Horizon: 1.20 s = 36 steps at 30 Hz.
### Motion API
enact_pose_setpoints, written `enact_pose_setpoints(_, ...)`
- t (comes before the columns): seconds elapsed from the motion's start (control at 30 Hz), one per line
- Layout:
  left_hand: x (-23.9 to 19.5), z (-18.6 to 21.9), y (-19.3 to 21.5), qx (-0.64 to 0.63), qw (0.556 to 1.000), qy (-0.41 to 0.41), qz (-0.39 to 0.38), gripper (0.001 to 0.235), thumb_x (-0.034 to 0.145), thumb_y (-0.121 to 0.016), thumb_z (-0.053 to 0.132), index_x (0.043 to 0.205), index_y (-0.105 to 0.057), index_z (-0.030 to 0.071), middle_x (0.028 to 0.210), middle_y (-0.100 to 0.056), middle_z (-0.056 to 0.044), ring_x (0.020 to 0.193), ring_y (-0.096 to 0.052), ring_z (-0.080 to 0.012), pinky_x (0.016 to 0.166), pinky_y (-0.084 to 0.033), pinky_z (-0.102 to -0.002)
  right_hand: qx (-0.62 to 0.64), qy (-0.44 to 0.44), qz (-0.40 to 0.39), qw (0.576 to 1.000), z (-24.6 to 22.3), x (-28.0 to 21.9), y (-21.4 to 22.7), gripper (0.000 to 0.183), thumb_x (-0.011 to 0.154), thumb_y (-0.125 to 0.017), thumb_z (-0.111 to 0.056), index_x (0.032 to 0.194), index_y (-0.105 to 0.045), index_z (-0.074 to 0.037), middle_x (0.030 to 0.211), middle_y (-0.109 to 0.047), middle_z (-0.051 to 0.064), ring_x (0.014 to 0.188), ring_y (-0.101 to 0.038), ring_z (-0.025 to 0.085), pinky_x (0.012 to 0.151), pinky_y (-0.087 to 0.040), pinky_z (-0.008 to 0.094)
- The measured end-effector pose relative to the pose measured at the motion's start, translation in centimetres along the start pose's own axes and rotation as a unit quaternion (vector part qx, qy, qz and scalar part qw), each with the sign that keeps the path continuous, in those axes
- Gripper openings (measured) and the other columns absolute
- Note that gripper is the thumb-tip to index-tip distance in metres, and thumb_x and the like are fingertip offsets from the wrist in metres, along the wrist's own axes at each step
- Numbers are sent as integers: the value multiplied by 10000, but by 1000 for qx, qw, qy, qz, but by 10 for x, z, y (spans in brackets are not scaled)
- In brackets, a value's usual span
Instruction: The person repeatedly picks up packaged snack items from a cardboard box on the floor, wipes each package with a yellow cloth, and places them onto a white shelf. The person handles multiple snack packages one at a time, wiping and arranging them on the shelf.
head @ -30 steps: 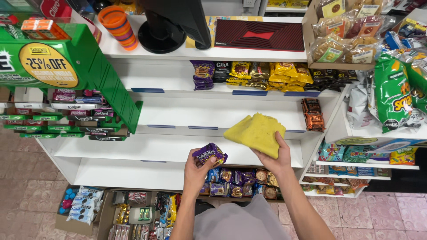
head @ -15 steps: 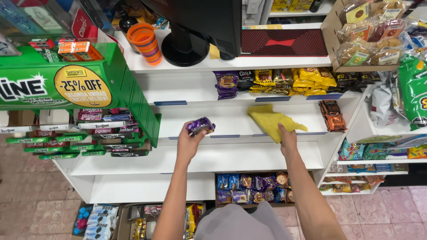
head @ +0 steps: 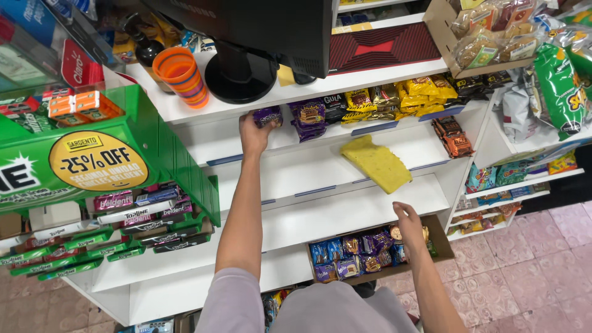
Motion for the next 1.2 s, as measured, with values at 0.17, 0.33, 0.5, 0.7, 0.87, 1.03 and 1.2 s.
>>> enact_pose_setpoints(0.17,23,-4,-20,-26,1000,-10,2,445,852,-832,125,1254,-670,25,1174,-619,-190,1178,-630,-350,1034,-537,-424,12,-28,-16,999,33,-22,-6,389,1049,-555,-257,1329,-648,-2,1436,-493,314,1387,-440,494,1103,-402,571)
enact_pose_setpoints(0.33,34,-8,-34,-13,998,-33,48,320,854,-774,64,1153,-679,-2,1045,-668,-165,1039,-695,-329,917,-600,-432,39,-36,-17,998,58,-29,-6,334,1052,-554,-194,1242,-697,42,1414,-510,311,1421,-400,496,1104,-415,577)
enact_pose_setpoints(0.5,33,-16,-43,-6,996,-42,80,243,853,-770,34,1018,-605,-35,913,-583,-138,928,-667,-326,834,-580,-463,41,-40,-15,998,61,-31,-6,345,1049,-563,-200,1244,-704,47,1385,-528,333,1413,-420,493,1094,-422,577)
enact_pose_setpoints(0.7,33,-20,-42,-14,998,-11,61,248,894,-784,128,987,-592,1,912,-586,-110,922,-662,-267,822,-586,-397,46,-45,-28,998,74,-21,-5,315,1047,-574,-218,1198,-743,-1,1276,-589,243,1308,-524,390,1043,-468,530)
enact_pose_setpoints(0.87,30,-12,-30,15,998,-19,55,301,885,-799,138,1036,-596,-24,970,-605,-171,993,-677,-341,843,-611,-426,53,-49,-34,997,87,-14,-10,311,1038,-582,-216,1202,-740,-5,1236,-592,218,1248,-532,347,1019,-486,517)
enact_pose_setpoints(1.03,-22,-2,-13,3,992,-90,87,267,919,-769,158,1048,-556,61,962,-583,-128,899,-683,-309,775,-573,-443,53,-73,-29,996,117,-8,-6,298,1037,-592,-235,1175,-732,-11,1183,-587,185,1149,-560,299,976,-521,471)
enact_pose_setpoints(1.2,-149,9,-9,-22,992,-45,-119,220,976,-662,121,1143,-521,98,872,-663,-122,735,-617,-268,681,-494,-374,22,-115,-30,993,160,-6,4,295,1032,-624,-281,1170,-760,-59,1146,-671,188,1070,-661,294,903,-570,458)
Point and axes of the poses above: each hand's wrist, its own x-axis towards the middle knuckle, its own y-axis out of the back of the hand, z = x × y, the point moved 1 cm from there along x, towards the middle knuckle
